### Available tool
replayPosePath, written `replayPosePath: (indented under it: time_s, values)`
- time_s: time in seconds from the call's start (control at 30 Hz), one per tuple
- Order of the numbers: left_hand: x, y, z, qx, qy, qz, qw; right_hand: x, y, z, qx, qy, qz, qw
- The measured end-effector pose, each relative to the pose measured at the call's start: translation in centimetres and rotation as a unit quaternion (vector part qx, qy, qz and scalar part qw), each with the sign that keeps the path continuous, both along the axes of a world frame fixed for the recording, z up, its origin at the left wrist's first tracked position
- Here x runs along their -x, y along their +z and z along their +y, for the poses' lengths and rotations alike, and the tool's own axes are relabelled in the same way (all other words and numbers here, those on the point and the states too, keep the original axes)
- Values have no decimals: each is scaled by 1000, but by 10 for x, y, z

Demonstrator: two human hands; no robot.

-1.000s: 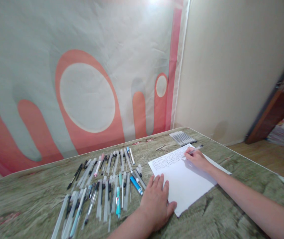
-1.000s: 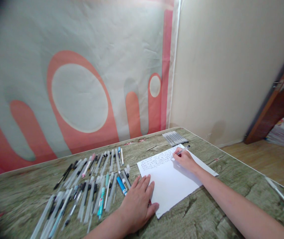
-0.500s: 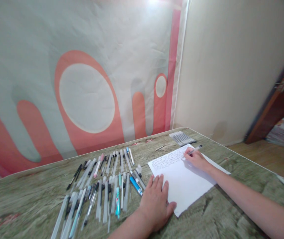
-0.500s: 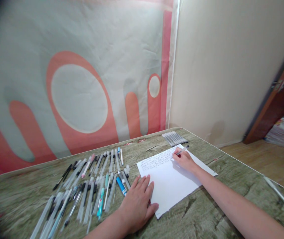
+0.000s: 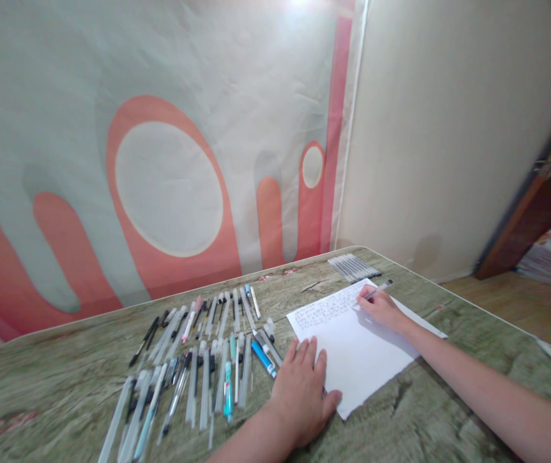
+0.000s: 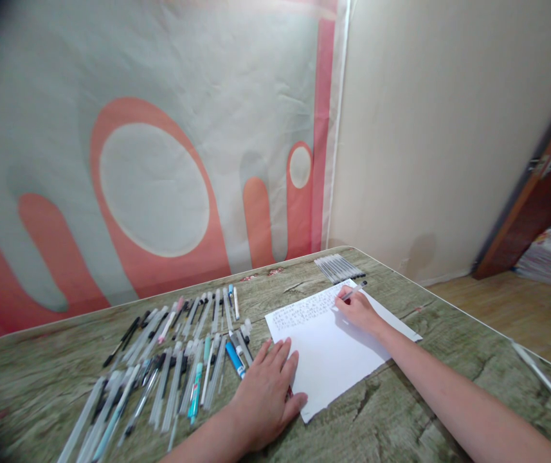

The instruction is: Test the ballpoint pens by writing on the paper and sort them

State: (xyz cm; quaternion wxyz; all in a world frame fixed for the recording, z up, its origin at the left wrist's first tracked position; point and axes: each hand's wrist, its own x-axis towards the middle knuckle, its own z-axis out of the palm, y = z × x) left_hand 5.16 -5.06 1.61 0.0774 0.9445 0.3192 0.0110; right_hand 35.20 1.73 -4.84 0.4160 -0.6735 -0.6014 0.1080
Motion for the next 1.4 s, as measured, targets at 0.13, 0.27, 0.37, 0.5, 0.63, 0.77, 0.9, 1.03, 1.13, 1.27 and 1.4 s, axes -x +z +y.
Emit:
replayPosePath:
  time_s: [0.13, 0.27, 0.37, 0.5, 0.63, 0.77, 0.9, 1.03, 1.13, 1.27, 1.4]
  values:
    - [1, -2, 0, -4, 0, -7, 1000, 0, -1, 0, 1, 0, -4, 1000]
    - [0, -4, 1, -1, -1, -7, 1000, 0, -2, 1, 2, -6, -6, 1000]
    - [0, -4, 1, 1, -1, -10, 1000, 0, -2, 1, 5, -4, -6, 1000]
    - [0, -3, 1, 3, -1, -12, 1000, 0, -1, 0, 2, -5, -4, 1000]
    - [0, -3, 1, 2, -1, -12, 1000, 0, -1, 1, -1, -9, 0, 1000]
    - [0, -4, 1, 0, 2, -12, 1000, 0, -2, 1, -2, -14, 9, 1000]
    - [0, -4, 0, -1, 3, -11, 1000, 1, -2, 0, -6, -23, 16, 1000]
    - [0, -3, 0, -5, 2, -7, 1000, 0, -2, -1, -3, -27, 17, 999]
    - [0, -3, 0, -9, 1, -7, 1000, -1, -2, 0, 0, -26, 14, 1000]
    - [0, -4, 0, -11, 1, -13, 1000, -1, -2, 1, 2, -24, 6, 1000]
    - [0, -3, 1, -2, 0, -13, 1000, 0, -2, 1, 2, -23, 3, 1000]
